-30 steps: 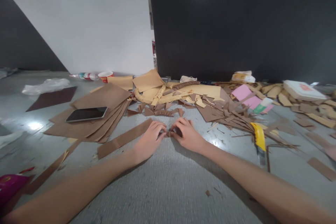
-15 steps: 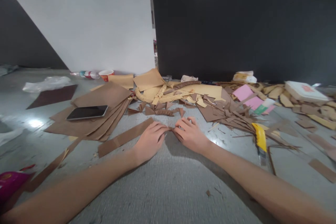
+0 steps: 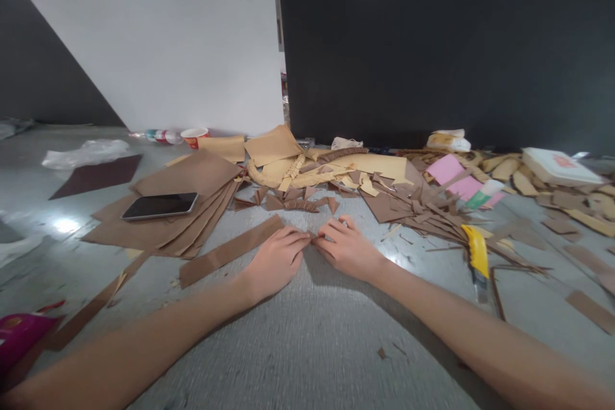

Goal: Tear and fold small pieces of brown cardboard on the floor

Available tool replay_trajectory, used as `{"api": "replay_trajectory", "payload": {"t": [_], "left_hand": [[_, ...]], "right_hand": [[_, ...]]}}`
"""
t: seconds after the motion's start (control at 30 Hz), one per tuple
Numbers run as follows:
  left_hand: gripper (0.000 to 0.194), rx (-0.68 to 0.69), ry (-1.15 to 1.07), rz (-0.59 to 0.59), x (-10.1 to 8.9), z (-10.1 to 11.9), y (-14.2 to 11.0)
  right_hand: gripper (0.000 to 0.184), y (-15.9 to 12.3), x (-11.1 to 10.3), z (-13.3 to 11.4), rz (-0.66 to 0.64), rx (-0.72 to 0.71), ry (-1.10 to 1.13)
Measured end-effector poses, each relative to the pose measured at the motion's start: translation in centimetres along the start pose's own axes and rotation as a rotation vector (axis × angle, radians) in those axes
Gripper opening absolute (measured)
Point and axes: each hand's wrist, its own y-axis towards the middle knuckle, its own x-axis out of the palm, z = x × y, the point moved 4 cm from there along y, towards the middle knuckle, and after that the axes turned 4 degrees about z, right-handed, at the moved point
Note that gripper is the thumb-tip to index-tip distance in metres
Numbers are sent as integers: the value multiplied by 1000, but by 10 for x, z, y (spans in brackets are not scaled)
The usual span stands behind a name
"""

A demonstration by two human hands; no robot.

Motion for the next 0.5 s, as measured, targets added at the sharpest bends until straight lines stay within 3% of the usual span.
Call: {"api": "replay_trajectory", "payload": {"t": [0.3,0.5], "left_hand": [[29,36,22,-37,2,0,0],[32,57,30,-77,2,1,1]], "right_hand": [[26,2,0,-2,15,18,90],[23,3,4,5,50,204,233]]}}
